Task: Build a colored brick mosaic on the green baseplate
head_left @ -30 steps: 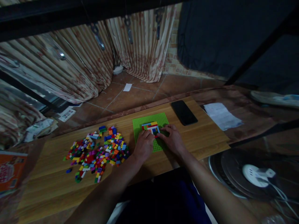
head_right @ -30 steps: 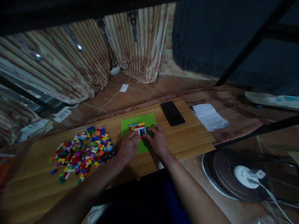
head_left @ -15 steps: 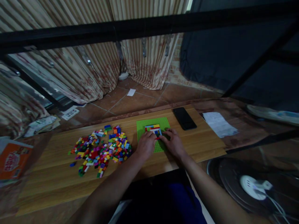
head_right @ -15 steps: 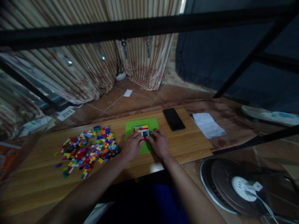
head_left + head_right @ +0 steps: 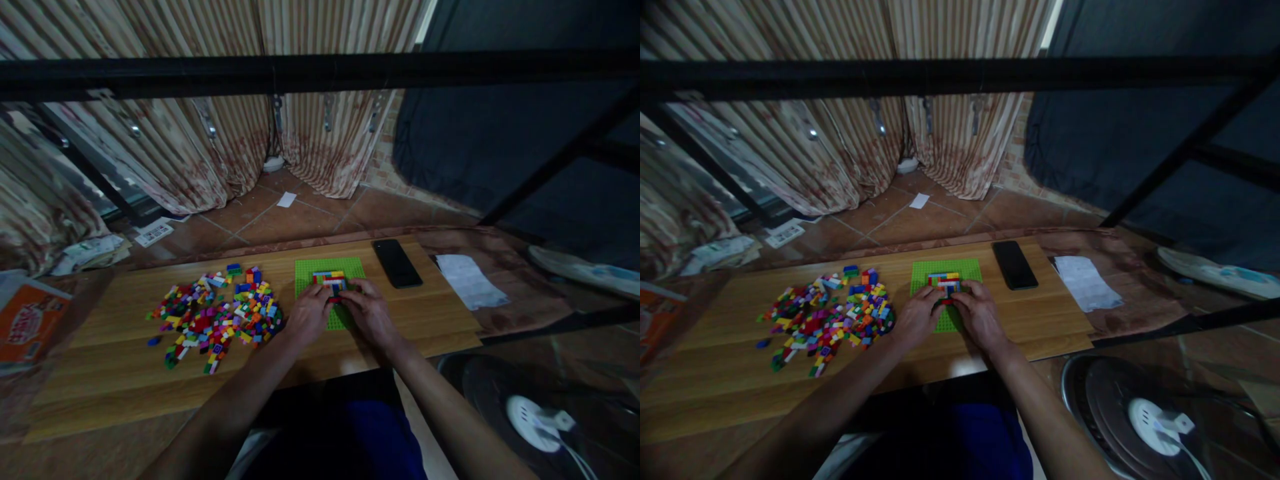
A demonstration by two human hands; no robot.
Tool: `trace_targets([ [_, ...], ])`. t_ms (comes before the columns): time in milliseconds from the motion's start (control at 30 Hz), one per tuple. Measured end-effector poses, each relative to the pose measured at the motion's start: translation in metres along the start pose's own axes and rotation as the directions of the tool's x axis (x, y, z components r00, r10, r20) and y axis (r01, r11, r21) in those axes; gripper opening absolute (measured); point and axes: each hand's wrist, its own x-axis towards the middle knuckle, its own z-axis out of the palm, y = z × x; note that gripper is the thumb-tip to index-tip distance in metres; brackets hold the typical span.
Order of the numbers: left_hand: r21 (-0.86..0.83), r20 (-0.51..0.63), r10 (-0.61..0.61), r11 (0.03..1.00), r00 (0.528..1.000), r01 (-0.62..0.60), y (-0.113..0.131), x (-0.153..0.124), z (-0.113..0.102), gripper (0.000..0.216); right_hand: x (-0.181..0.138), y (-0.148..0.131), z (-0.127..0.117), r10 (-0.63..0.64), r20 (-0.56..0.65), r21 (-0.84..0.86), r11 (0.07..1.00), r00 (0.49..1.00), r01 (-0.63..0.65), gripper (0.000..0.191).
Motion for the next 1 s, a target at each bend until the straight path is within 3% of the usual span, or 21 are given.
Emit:
trace_targets([
  [233, 0.086, 0.019, 0.101, 0.991, 0.995, -0.103, -0.002, 0.008, 0.002, 0.017, 0.003, 0.007, 0.005, -0.036, 0.041, -0.023, 0.999, 0.998, 0.037, 0.020],
  [567, 0.198, 0.046, 0.221, 0.954, 0.974, -0.226, -0.007, 0.007, 0.011, 0.020, 0.001, 0.005, 0.010, 0.022, 0.006, 0.084, 0.996, 1.000, -0.023, 0.023],
  [800, 0.149, 0.027, 0.155, 0.976, 0.987, -0.158, -0.005, 0.005, 0.015, 0.020, 0.001, 0.003, 0.010, 0.107, 0.082, 0.093, 0.989, 0.991, -0.115, 0.028],
  [1000, 0.139, 0.015, 0.125, 0.982, 0.992, -0.126, -0.003, 0.010, 0.011, 0.018, 0.007, 0.001, 0.011, 0.092, 0.076, 0.083, 0.992, 0.993, -0.099, 0.027],
])
